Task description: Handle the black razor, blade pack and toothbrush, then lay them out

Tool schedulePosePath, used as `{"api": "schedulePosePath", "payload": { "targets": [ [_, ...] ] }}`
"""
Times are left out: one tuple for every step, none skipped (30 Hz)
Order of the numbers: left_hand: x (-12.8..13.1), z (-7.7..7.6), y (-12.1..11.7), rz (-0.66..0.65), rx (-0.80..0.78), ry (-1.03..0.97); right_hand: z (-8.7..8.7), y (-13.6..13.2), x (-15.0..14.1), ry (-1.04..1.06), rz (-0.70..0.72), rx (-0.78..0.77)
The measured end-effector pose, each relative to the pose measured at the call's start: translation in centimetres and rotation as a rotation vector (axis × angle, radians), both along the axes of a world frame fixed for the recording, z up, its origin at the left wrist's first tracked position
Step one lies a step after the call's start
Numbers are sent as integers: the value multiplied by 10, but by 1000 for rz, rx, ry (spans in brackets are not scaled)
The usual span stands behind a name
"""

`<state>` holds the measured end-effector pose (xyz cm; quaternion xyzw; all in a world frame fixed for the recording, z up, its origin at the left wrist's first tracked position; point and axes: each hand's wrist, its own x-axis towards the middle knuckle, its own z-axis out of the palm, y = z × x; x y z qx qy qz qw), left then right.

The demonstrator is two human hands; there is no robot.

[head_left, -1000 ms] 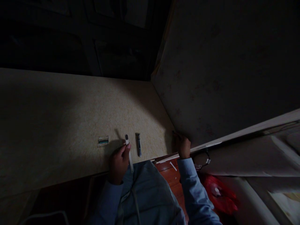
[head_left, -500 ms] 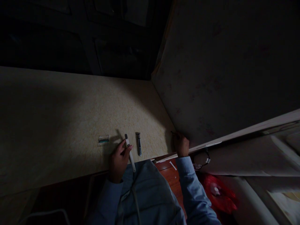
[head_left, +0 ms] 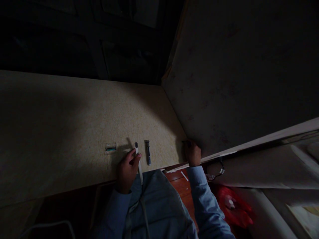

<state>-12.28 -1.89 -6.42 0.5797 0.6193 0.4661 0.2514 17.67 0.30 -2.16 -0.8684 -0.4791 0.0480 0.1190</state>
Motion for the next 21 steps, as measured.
{"api": "schedulePosePath", "payload": {
  "targets": [
    [0, 0, 0, 5, 5, 6, 1, 0, 1, -6, 18, -22],
    [0, 1, 0, 8, 8, 12, 2, 0, 1, -10, 41, -48],
    [0, 1, 0, 10, 8, 18, 4, 0, 2, -12, 67, -76],
    [0, 1, 1, 11, 8, 25, 5, 1, 3, -12, 93, -103],
    [0, 1, 1, 12, 8, 34, 6, 2, 4, -10, 114, -125],
    [0, 2, 1, 11, 6, 41, 8, 3, 6, -8, 128, -142],
    [0, 2, 1, 11, 6, 47, 9, 3, 7, -9, 144, -161],
    [0, 2, 1, 10, 7, 48, 10, 4, 8, -12, 161, -179],
    [0, 2, 1, 9, 9, 47, 11, 6, 9, -19, 177, -194],
    [0, 2, 1, 8, 11, 45, 13, 7, 10, -27, 193, -208],
    [0, 2, 0, 8, 14, 43, 14, 7, 11, -37, 208, -218],
    [1, 2, 0, 8, 17, 41, 14, 8, 12, -48, 221, -227],
    [1, 1, 0, 8, 18, 40, 15, 9, 13, -61, 229, -234],
    [1, 1, 0, 8, 18, 36, 16, 9, 13, -74, 236, -242],
    [1, 0, 0, 8, 15, 32, 17, 10, 14, -88, 241, -248],
    [1, -1, 0, 6, 12, 27, 18, 10, 14, -100, 244, -255],
    [1, -1, 0, 4, 9, 25, 20, 9, 13, -110, 246, -262],
    [1, -2, 0, 4, 7, 26, 21, 9, 13, -119, 246, -270],
    [1, -2, 0, 7, 9, 28, 23, 8, 12, -127, 243, -277],
    [1, -2, 0, 9, 13, 31, 24, 8, 11, -134, 238, -283],
    [1, -2, 1, 9, 19, 33, 25, 6, 10, -142, 232, -288]
  ]
}}
